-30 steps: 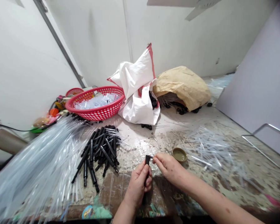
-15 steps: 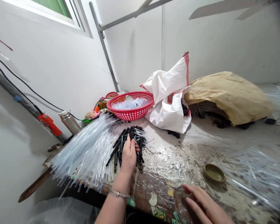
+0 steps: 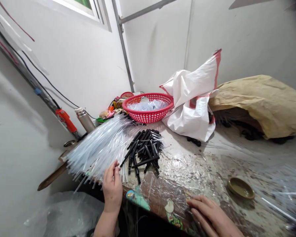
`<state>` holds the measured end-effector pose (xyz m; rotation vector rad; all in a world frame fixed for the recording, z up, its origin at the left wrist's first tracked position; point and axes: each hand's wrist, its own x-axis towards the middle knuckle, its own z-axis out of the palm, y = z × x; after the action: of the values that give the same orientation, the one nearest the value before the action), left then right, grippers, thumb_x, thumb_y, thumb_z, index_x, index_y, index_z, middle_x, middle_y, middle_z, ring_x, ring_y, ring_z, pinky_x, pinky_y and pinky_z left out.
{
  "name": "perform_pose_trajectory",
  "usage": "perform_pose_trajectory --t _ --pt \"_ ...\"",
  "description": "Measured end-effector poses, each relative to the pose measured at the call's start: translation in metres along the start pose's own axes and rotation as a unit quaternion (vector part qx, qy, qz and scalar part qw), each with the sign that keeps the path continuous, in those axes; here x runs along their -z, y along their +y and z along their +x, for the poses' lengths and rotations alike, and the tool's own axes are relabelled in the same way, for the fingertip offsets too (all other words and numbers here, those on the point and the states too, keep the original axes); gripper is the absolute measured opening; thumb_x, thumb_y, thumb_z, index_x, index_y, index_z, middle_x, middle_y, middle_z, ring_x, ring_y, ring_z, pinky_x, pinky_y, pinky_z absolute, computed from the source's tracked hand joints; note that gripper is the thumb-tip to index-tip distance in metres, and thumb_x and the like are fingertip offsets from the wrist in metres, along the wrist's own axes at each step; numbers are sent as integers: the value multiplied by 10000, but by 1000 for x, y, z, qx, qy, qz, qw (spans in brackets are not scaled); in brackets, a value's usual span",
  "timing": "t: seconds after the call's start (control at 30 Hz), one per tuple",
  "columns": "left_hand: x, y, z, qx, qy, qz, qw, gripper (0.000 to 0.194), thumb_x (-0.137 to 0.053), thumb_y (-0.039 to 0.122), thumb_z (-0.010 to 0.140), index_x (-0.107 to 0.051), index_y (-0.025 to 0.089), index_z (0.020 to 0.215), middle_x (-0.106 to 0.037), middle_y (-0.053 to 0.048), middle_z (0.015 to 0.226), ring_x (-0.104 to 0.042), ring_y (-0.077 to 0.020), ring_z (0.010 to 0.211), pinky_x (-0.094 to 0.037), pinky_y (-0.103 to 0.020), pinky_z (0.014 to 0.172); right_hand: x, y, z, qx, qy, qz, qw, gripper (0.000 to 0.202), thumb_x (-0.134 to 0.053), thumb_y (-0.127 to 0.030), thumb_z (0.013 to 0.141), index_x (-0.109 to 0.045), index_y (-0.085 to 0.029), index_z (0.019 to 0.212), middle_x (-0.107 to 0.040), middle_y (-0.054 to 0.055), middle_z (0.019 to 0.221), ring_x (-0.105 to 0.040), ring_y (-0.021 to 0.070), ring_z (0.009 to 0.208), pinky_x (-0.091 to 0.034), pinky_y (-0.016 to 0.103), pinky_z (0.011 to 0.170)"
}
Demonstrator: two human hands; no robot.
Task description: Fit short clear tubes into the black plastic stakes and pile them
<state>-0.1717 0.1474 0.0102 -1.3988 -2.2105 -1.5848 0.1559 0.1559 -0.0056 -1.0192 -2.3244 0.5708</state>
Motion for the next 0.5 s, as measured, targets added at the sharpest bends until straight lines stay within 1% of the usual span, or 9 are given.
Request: perform_pose_trajectory --t 0.03,0.07,0.13,0.2,0.23,0.3,0.37,0.43,0.5 --pt "13 -9 -12 -5 19 27 999 349 -418 357 856 -581 166 1098 -612 -109 1026 -566 -228 960 -422 -413 923 -4 -4 8 17 -8 -15 1000 269 -421 -264 886 -630 -253 1055 -636 100 1039 -600 218 983 -536 343 820" --pt "25 -18 -24 -9 25 53 998 350 -417 361 855 -579 167 1097 -604 -109 1031 -558 -232 969 -413 -421 932 -9 -9 16 31 -13 -33 999 265 -434 -255 876 -636 -263 1048 -626 105 1059 -587 232 996 -531 372 815" --pt "46 -35 -47 10 33 86 996 362 -420 378 847 -573 154 1086 -586 -115 1018 -550 -242 958 -417 -437 920 -23 -20 34 51 -8 -78 996 276 -486 -247 846 -631 -288 1077 -576 120 1168 -533 280 1078 -506 440 827" --pt "59 -47 -68 56 38 96 993 382 -425 400 838 -562 141 1083 -568 -115 990 -558 -244 911 -447 -441 872 -41 -33 52 57 10 -121 991 345 -549 -247 811 -596 -319 1146 -464 131 1319 -429 335 1194 -451 505 877" --pt "62 -50 -76 79 37 92 992 390 -431 408 834 -555 139 1088 -562 -115 985 -564 -241 888 -464 -437 845 -50 -39 60 62 15 -134 989 386 -574 -257 799 -572 -336 1177 -405 127 1375 -373 353 1239 -415 529 908" --pt "61 -50 -91 100 24 72 992 393 -457 407 824 -543 143 1102 -563 -119 1009 -572 -242 889 -481 -429 823 -67 -49 76 85 6 -144 986 433 -598 -304 791 -534 -361 1215 -331 110 1432 -289 365 1293 -339 555 967" --pt "54 -45 -100 88 -1 48 995 367 -485 381 820 -544 155 1103 -570 -123 1051 -571 -248 945 -474 -428 853 -81 -52 89 105 -15 -149 983 425 -575 -352 810 -515 -375 1231 -319 87 1445 -253 358 1314 -278 563 1005" --pt "47 -40 -106 71 -23 34 997 318 -492 340 828 -556 169 1088 -579 -119 1069 -559 -246 998 -456 -428 895 -91 -48 100 106 -29 -166 980 395 -528 -359 842 -510 -372 1237 -336 67 1440 -243 350 1321 -255 566 1016" --pt "44 -40 -112 72 -30 28 997 277 -484 304 839 -568 174 1070 -588 -114 1054 -565 -234 992 -465 -411 891 -96 -40 110 99 -33 -195 975 389 -484 -323 867 -495 -363 1254 -355 47 1432 -229 339 1329 -250 577 1012"
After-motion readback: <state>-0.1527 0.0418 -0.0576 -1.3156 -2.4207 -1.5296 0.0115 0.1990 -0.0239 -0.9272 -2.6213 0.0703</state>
